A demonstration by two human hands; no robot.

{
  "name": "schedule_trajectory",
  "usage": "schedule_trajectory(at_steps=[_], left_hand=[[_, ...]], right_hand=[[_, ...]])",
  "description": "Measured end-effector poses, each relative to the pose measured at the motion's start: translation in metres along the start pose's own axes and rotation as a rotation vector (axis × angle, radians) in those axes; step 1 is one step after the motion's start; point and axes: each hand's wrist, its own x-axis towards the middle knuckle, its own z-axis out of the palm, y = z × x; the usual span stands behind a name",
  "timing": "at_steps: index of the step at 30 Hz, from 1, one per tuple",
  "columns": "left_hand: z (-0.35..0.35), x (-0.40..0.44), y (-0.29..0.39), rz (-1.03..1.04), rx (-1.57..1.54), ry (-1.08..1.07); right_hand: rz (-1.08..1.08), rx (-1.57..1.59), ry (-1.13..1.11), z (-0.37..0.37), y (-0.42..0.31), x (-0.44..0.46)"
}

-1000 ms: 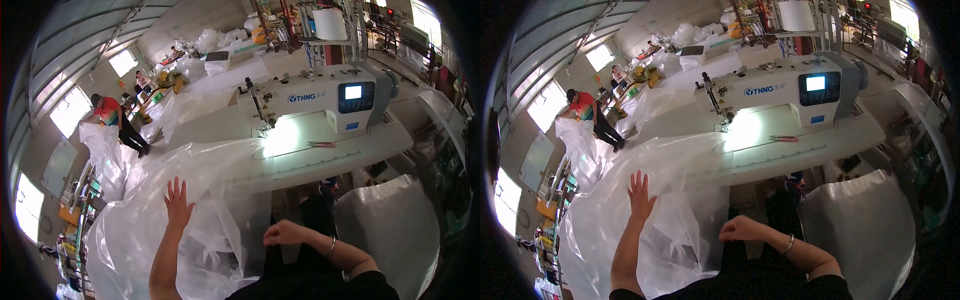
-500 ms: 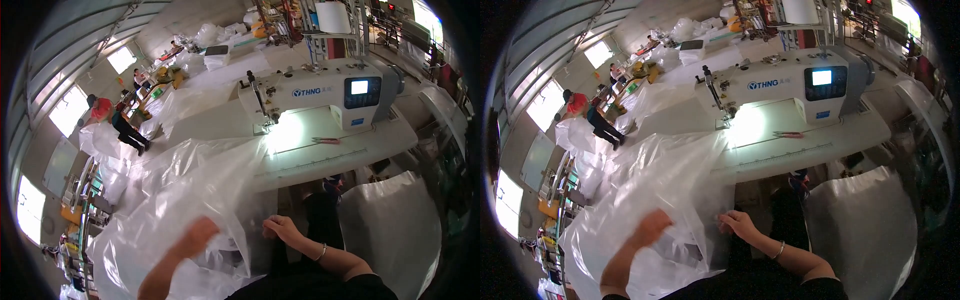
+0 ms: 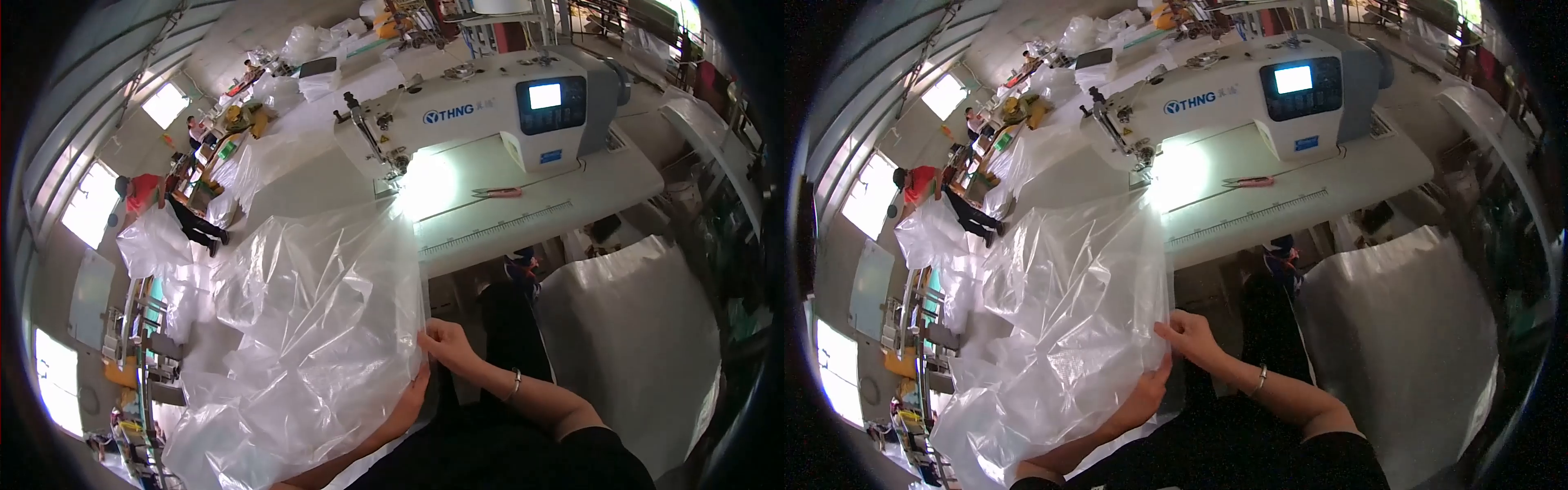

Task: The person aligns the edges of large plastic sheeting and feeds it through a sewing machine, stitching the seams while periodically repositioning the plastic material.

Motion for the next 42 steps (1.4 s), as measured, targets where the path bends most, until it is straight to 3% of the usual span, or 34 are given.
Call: schedule_trajectory(at_steps=[3, 5, 7, 8, 9, 10, 11, 12, 13, 15, 18, 20, 22, 24, 26, 27, 29, 31, 34, 36, 37, 39, 41, 42], left_hand=[[-0.001, 0.002, -0.001, 0.046, 0.179, -0.047], [-0.004, -0.002, -0.012, -0.156, -0.314, -0.203], [-0.053, 0.013, 0.004, -0.214, -0.35, 0.081], [-0.074, 0.014, -0.011, -0.264, 0.001, 0.047], [-0.092, 0.018, -0.027, -0.551, 0.021, 0.079], [-0.111, 0.02, -0.057, -0.376, 0.255, 0.251], [-0.111, -0.003, -0.112, -0.5, 0.242, 0.278], [-0.101, -0.038, -0.172, -0.77, 0.112, 0.151], [-0.081, -0.08, -0.251, -0.606, 0.186, -0.172], [-0.071, -0.077, -0.226, -0.669, 0.203, -0.189], [-0.098, -0.011, -0.155, -0.774, 0.66, -0.754], [-0.107, 0.043, -0.116, -0.506, 0.656, -0.56], [-0.096, 0.109, -0.09, -0.195, 0.264, -0.116], [-0.068, 0.175, -0.094, 0.089, 0.02, 0.015], [-0.028, 0.222, -0.128, 0.24, 0.202, 0.077], [-0.011, 0.226, -0.144, 0.242, 0.195, 0.085], [0.015, 0.224, -0.165, 0.027, 0.28, 0.057], [0.017, 0.22, -0.154, 0.033, 0.311, 0.092], [0.014, 0.234, -0.165, 0.071, 0.235, 0.075], [0.002, 0.249, -0.172, 0.103, 0.141, 0.02], [-0.006, 0.259, -0.171, 0.007, 0.026, 0.04], [-0.001, 0.268, -0.177, -0.087, -0.097, 0.065], [0.021, 0.275, -0.195, -0.066, -0.002, 0.376], [0.024, 0.276, -0.198, -0.064, -0.011, 0.377]], right_hand=[[-0.021, 0.097, 0.071, 0.005, 0.004, 0.005], [0.072, 0.083, 0.089, 0.002, 0.015, 0.01], [0.097, 0.163, 0.097, 0.003, 0.008, 0.007], [0.124, 0.24, 0.1, 0.003, 0.003, 0.004], [0.126, 0.24, 0.095, 0.003, 0.0, 0.002], [0.132, 0.271, 0.1, 0.003, -0.003, 0.001], [0.137, 0.303, 0.104, 0.003, -0.005, 0.002], [0.132, 0.305, 0.096, 0.003, -0.004, 0.003], [0.125, 0.22, 0.098, 0.005, -0.002, 0.003], [0.1, 0.142, 0.106, 0.004, -0.003, 0.006], [0.163, 0.086, 0.147, -0.008, -0.004, 0.003], [0.236, 0.222, 0.103, -0.008, -0.001, 0.004], [0.207, 0.218, 0.087, 0.0, 0.0, 0.006], [0.175, 0.207, 0.079, 0.002, -0.009, 0.007], [0.145, 0.129, 0.075, -0.001, -0.029, -0.001], [0.082, 0.078, 0.109, -0.007, -0.025, -0.003], [0.065, 0.01, 0.148, -0.033, -0.03, -0.012], [0.037, -0.044, 0.186, -0.054, -0.038, -0.013], [0.227, -0.212, 0.078, -0.078, -0.048, -0.007], [-0.008, -0.422, -0.045, -0.085, -0.064, 0.014], [-0.274, -0.576, 0.065, -0.086, -0.075, 0.036], [-0.113, -0.766, 0.149, -0.096, -0.091, 0.084], [-0.237, -0.796, 0.207, -0.09, -0.1, 0.128], [-0.241, -0.97, 0.254, -0.089, -0.1, 0.151]])
